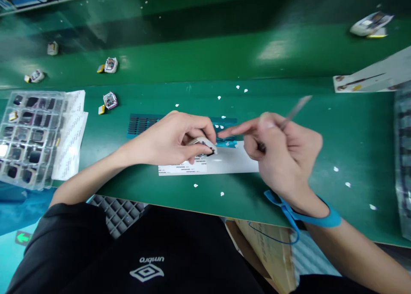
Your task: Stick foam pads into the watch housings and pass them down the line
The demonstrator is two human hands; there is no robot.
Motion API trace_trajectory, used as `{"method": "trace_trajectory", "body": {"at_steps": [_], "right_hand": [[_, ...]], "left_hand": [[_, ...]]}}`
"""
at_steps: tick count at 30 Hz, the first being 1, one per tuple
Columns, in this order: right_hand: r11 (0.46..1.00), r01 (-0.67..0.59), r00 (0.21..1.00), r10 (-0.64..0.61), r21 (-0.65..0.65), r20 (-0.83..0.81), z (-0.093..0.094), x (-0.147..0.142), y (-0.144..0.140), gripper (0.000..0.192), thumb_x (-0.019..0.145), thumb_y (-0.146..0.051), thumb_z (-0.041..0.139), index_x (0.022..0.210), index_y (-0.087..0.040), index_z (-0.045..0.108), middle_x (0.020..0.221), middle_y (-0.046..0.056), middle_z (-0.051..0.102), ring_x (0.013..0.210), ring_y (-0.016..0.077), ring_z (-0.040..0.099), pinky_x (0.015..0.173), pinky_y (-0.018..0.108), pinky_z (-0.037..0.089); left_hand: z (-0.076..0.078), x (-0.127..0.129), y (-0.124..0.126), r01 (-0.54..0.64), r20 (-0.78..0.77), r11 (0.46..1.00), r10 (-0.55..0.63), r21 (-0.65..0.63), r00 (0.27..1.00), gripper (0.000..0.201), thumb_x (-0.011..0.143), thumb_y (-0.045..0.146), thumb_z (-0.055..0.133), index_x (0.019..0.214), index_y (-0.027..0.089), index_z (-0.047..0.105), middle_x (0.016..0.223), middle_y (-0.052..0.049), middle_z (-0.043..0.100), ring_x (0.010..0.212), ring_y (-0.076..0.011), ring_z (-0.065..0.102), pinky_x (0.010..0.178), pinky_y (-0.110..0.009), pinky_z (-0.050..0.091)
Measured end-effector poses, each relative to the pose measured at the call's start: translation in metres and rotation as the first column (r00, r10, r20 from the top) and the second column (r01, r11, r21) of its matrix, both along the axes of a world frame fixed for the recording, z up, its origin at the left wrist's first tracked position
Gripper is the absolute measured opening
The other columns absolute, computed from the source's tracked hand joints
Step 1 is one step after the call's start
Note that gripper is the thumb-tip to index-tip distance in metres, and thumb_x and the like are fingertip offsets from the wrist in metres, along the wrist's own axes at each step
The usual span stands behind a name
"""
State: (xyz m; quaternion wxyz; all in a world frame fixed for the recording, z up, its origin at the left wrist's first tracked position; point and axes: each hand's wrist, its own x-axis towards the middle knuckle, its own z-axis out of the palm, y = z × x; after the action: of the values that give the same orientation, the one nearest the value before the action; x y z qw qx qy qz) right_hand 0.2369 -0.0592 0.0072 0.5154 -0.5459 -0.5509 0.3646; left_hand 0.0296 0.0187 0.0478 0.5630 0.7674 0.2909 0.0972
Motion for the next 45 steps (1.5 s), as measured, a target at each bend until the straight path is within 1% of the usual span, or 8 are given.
{"method": "trace_trajectory", "body": {"at_steps": [8, 12, 21, 29, 35, 39, 42, 45], "right_hand": [[0.986, -0.164, 0.932, 0.158, -0.01, 0.326, -0.008, 0.007, 0.008, 0.067, 0.111, -0.059, 0.042, 0.058, -0.025, 0.065, 0.052, 0.0, 0.064, 0.049, 0.014, 0.062, 0.052, 0.033, 0.046], [0.974, -0.226, 0.927, 0.22, -0.017, 0.303, -0.014, 0.004, 0.012, 0.065, 0.111, -0.053, 0.048, 0.053, -0.027, 0.06, 0.059, 0.001, 0.071, 0.073, 0.0178, 0.077, 0.064, 0.031, 0.057], [0.972, -0.226, 0.947, 0.236, -0.07, 0.217, -0.018, 0.004, 0.012, 0.06, 0.11, -0.051, 0.052, 0.058, -0.027, 0.069, 0.06, 0.0, 0.074, 0.06, 0.0158, 0.075, 0.059, 0.029, 0.062], [0.899, -0.354, 0.934, 0.325, -0.259, -0.147, -0.018, 0.009, 0.022, 0.049, 0.099, -0.064, 0.067, 0.074, -0.022, 0.076, 0.063, 0.004, 0.075, 0.049, 0.0171, 0.071, 0.046, 0.025, 0.06], [0.996, -0.04, 0.97, 0.021, -0.074, -0.241, -0.005, 0.008, 0.018, 0.039, 0.093, -0.057, 0.077, 0.077, -0.022, 0.078, 0.06, 0.003, 0.071, 0.044, 0.0151, 0.064, 0.042, 0.026, 0.055], [0.986, 0.128, 0.953, -0.092, 0.109, -0.287, -0.004, 0.005, 0.011, 0.031, 0.097, -0.049, 0.076, 0.079, -0.023, 0.075, 0.062, 0.001, 0.07, 0.047, 0.0159, 0.067, 0.043, 0.028, 0.053], [0.982, 0.151, 0.953, -0.114, 0.113, -0.28, -0.005, 0.003, 0.008, 0.029, 0.099, -0.047, 0.074, 0.081, -0.024, 0.071, 0.065, 0.001, 0.071, 0.051, 0.0171, 0.07, 0.045, 0.028, 0.055], [0.989, 0.113, 0.962, -0.086, 0.094, -0.258, -0.006, 0.002, 0.006, 0.028, 0.101, -0.046, 0.071, 0.083, -0.025, 0.069, 0.066, 0.001, 0.071, 0.051, 0.0183, 0.071, 0.046, 0.03, 0.056]], "left_hand": [[0.01, -0.013, 0.011, 0.457, -0.403, 0.839, -0.323, 0.297, 0.856, 0.016, 0.095, 0.012, 0.058, 0.097, 0.022, 0.071, 0.066, 0.005, 0.061, 0.056, -0.0108, 0.049, 0.059, -0.027, 0.031], [0.003, -0.01, 0.009, 0.491, -0.438, 0.827, -0.347, 0.274, 0.829, 0.017, 0.097, 0.012, 0.057, 0.095, 0.022, 0.07, 0.063, 0.003, 0.057, 0.056, -0.013, 0.048, 0.054, -0.028, 0.027], [-0.004, -0.012, 0.012, 0.578, -0.533, 0.671, -0.31, 0.464, 0.787, 0.015, 0.099, 0.021, 0.06, 0.109, 0.024, 0.071, 0.085, -0.003, 0.068, 0.077, -0.0182, 0.062, 0.058, -0.031, 0.025], [-0.002, -0.011, 0.012, 0.574, -0.565, 0.7, -0.29, 0.425, 0.772, 0.019, 0.103, 0.024, 0.059, 0.117, 0.024, 0.071, 0.099, -0.007, 0.069, 0.092, -0.0202, 0.065, 0.061, -0.028, 0.03], [-0.009, -0.01, 0.016, 0.439, -0.39, 0.798, -0.281, 0.412, 0.877, 0.011, 0.097, 0.019, 0.061, 0.102, 0.022, 0.071, 0.085, -0.002, 0.072, 0.078, -0.0162, 0.065, 0.06, -0.028, 0.033], [-0.02, 0.0, 0.01, -0.047, 0.03, 0.991, 0.043, 0.126, 0.999, 0.008, 0.098, 0.022, 0.062, 0.102, 0.021, 0.068, 0.071, 0.003, 0.071, 0.064, -0.0126, 0.069, 0.061, -0.025, 0.049], [-0.025, 0.007, 0.003, -0.159, 0.167, 0.954, 0.204, -0.253, 0.965, 0.015, 0.098, 0.02, 0.062, 0.111, 0.017, 0.067, 0.08, -0.002, 0.074, 0.069, -0.0147, 0.077, 0.064, -0.026, 0.06], [-0.024, 0.01, -0.003, -0.084, 0.191, 0.909, 0.174, -0.408, 0.966, 0.026, 0.094, 0.013, 0.066, 0.12, 0.016, 0.068, 0.089, -0.005, 0.079, 0.081, -0.0182, 0.082, 0.071, -0.027, 0.066]]}}
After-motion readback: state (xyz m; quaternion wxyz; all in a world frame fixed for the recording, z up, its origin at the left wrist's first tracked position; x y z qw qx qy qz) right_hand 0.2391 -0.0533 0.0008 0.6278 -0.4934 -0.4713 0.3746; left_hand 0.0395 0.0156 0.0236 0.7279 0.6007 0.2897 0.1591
